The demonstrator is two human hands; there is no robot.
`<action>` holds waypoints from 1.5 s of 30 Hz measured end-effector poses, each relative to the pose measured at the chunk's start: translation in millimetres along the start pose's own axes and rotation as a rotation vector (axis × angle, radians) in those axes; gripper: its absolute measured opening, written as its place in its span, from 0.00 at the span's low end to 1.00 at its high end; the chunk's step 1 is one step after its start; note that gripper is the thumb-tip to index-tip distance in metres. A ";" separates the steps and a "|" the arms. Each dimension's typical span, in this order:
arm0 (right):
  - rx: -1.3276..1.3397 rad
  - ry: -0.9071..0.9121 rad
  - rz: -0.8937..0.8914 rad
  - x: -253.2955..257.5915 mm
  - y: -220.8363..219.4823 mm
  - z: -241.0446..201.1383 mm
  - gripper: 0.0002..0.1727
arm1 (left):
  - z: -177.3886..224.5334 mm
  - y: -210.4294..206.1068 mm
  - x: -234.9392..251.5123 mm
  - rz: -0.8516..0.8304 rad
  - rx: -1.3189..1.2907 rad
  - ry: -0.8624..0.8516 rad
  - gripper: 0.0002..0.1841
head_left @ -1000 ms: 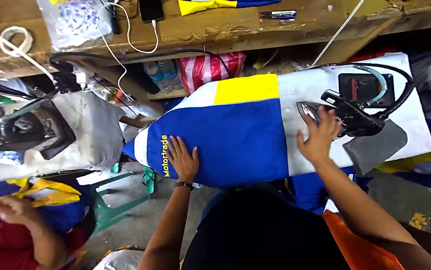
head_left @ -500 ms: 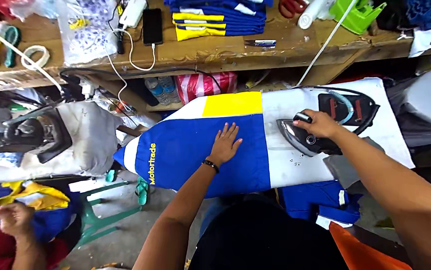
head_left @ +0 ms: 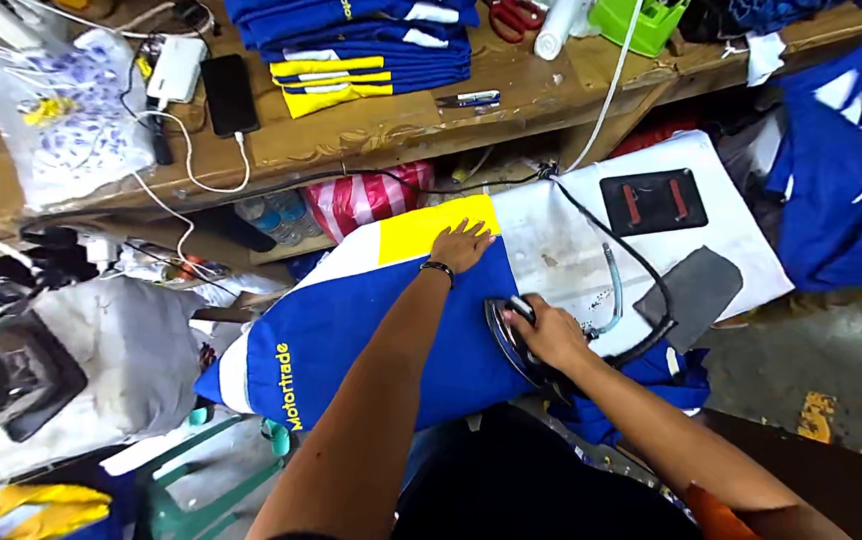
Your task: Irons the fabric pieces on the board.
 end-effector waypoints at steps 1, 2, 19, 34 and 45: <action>0.030 0.000 0.049 10.9 3.0 -7.1 0.33 | -1.0 2.6 -1.1 -0.012 -0.014 0.009 0.33; 0.048 0.011 0.097 22.7 6.1 -13.7 0.32 | -1.7 6.1 -1.9 -0.016 -0.027 0.020 0.34; 0.031 0.037 0.110 45.5 8.6 -30.2 0.31 | -1.8 16.7 -5.3 -0.049 -0.163 0.100 0.38; -0.169 0.466 -0.340 78.5 -4.9 -69.5 0.29 | -118.4 -106.3 -302.8 0.471 -0.123 1.077 0.41; -0.522 0.739 -0.414 -7.6 -32.4 -11.0 0.33 | -136.8 -146.6 -346.0 0.426 -0.095 1.306 0.38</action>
Point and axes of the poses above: each hand's wrist, its own x-axis towards the middle knuckle, its own y-axis out of the back of the hand, z = x × y, the point moved 6 cm from there along x, towards the middle knuckle, and after that the axes turned 15 degrees about x, right-handed, at the moved point
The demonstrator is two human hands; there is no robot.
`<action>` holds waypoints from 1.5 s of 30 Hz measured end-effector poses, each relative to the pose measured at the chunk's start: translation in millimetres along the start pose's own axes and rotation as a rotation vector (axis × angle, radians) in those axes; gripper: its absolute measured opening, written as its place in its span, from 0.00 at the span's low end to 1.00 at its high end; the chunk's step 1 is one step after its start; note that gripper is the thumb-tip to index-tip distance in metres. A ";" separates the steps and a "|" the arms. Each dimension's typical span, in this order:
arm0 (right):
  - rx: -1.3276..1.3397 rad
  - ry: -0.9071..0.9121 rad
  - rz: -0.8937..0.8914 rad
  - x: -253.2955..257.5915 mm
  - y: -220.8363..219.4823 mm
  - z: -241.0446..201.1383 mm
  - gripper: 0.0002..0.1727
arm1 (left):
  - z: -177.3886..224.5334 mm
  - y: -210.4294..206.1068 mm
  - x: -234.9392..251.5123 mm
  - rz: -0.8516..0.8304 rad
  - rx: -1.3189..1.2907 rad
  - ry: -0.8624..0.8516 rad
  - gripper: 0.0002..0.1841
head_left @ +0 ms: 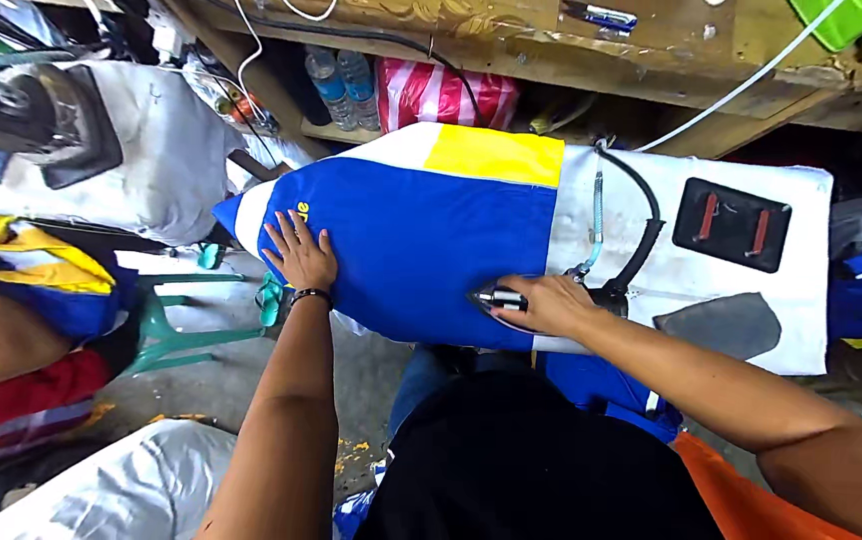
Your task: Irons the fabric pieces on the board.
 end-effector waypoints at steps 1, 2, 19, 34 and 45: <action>0.009 -0.042 0.058 8.8 9.3 4.1 0.33 | -0.6 -0.9 0.6 -0.003 0.000 0.004 0.38; 0.035 -0.112 0.085 18.3 20.4 8.1 0.34 | -0.9 -1.7 0.8 -0.008 -0.001 0.006 0.38; -0.011 0.067 -0.197 72.3 -33.6 -85.6 0.38 | -63.2 16.9 64.5 0.004 -0.120 0.015 0.38; 0.131 -0.037 -0.029 178.9 -30.4 -157.7 0.28 | -132.8 6.6 141.1 -0.397 -0.255 -0.125 0.29; 0.167 -0.222 0.148 270.7 -11.6 -226.5 0.30 | -135.2 7.8 143.9 -0.490 -0.281 -0.123 0.28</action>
Point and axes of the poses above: each hand's wrist, its own x-axis towards the middle knuckle, its own y-axis out of the back of the hand, z = x × y, the point moved 6 cm from there along x, towards the middle knuckle, and after that the axes turned 15 degrees about x, right-handed, at the moved point
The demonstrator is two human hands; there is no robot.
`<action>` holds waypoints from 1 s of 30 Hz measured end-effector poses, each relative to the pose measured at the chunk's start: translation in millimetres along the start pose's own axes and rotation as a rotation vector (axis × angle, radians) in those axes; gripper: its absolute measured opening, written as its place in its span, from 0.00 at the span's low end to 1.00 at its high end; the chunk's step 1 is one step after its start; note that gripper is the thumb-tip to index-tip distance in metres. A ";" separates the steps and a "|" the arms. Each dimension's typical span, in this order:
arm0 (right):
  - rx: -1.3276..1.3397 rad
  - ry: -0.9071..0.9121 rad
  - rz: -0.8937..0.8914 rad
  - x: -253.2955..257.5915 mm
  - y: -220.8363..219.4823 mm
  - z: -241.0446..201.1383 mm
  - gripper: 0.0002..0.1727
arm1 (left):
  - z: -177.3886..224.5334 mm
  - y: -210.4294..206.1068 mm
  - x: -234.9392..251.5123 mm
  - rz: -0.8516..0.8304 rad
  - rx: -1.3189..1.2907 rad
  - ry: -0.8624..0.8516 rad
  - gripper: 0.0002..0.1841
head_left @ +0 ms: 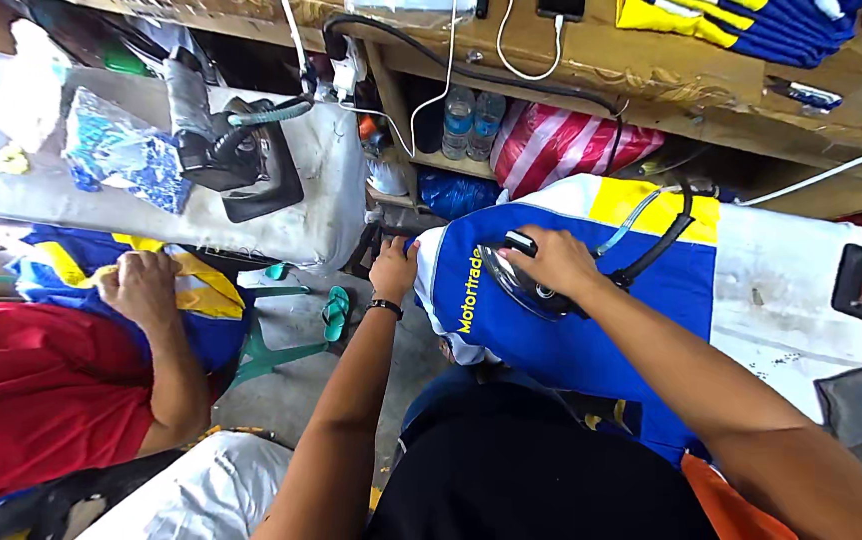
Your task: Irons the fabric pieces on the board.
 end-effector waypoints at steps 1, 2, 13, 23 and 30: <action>-0.002 0.050 -0.031 -2.3 -3.9 -1.1 0.28 | -0.4 0.4 0.5 0.002 -0.007 -0.001 0.28; -0.014 0.123 -0.066 -8.5 -11.0 -2.6 0.26 | -1.0 0.9 1.1 0.004 -0.024 -0.009 0.28; -0.141 0.177 -0.117 77.4 -34.8 -89.9 0.34 | -45.2 -13.3 13.9 -0.039 -0.469 0.013 0.27; -0.169 0.237 -0.282 43.0 -48.2 -88.1 0.29 | -41.1 -11.8 10.3 -0.051 -0.356 0.043 0.29; -0.185 0.205 -0.144 40.5 -46.5 -80.4 0.33 | -43.9 -17.7 5.9 -0.044 -0.393 0.060 0.31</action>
Point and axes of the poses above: each hand's wrist, its own x-axis towards the middle knuckle, its own y-axis out of the back of the hand, z = x × y, the point moved 6 cm from there along x, towards the middle knuckle, and after that the axes turned 15 degrees about x, right-handed, at the moved point
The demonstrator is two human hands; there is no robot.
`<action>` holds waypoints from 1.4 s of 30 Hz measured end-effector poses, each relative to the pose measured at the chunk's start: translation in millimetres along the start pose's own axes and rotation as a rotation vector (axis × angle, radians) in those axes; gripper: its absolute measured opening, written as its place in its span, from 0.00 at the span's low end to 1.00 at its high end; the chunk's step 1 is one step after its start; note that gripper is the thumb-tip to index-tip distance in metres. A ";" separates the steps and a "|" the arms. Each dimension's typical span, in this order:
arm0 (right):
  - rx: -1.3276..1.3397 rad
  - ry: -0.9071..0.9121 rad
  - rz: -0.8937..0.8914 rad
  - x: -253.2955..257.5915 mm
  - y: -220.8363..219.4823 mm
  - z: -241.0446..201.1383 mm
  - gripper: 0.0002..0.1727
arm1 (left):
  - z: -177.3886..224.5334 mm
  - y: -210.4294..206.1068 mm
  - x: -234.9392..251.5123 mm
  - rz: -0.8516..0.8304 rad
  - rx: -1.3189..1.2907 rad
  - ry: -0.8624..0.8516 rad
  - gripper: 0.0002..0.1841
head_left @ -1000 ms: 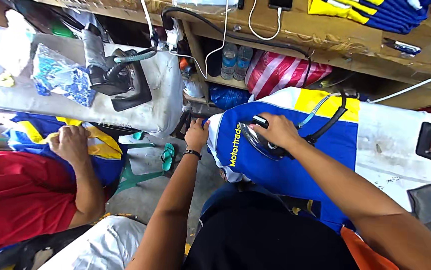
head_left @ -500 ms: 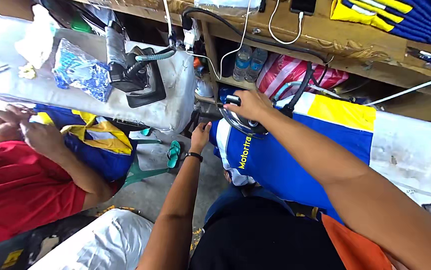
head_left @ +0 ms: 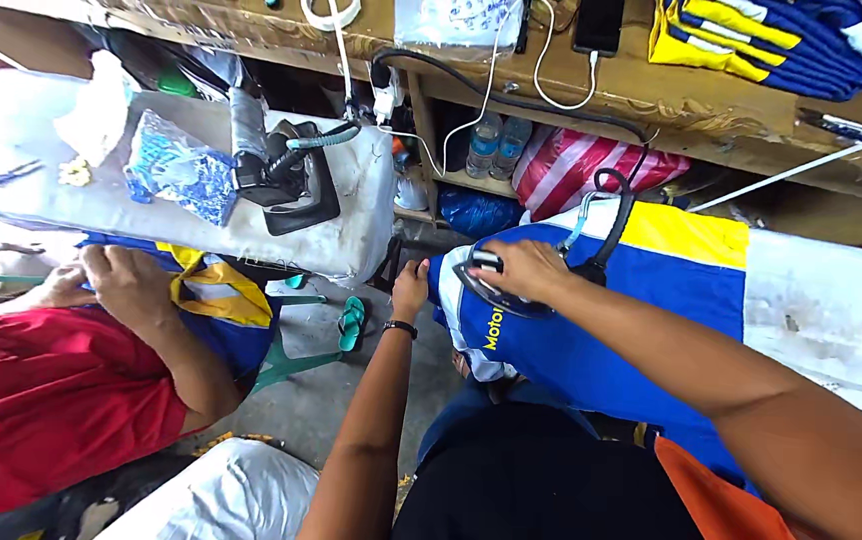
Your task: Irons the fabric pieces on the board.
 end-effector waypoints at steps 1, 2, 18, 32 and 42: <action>0.010 -0.035 0.029 15.0 9.5 0.7 0.34 | 0.8 -0.9 3.8 -0.019 -0.008 0.011 0.30; 0.020 -0.061 0.064 31.1 19.2 2.3 0.35 | 1.1 -1.5 5.6 -0.021 -0.014 0.018 0.29; 0.080 -0.109 0.073 -60.9 -5.1 41.3 0.32 | -11.3 -8.0 -7.0 0.040 0.006 0.012 0.36; 0.255 -0.387 0.259 -67.5 51.5 100.8 0.36 | -11.9 -14.8 9.6 0.178 0.057 0.009 0.33; 0.296 -0.433 0.306 -162.4 57.4 199.6 0.33 | -12.1 -34.7 -14.5 0.334 -0.168 0.154 0.40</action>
Point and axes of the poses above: each hand's wrist, its own x-axis towards the middle knuckle, its own y-axis out of the back of the hand, z = x × y, the point moved 6 cm from there along x, towards the middle knuckle, and after that the axes turned 15 degrees about x, right-handed, at the moved point
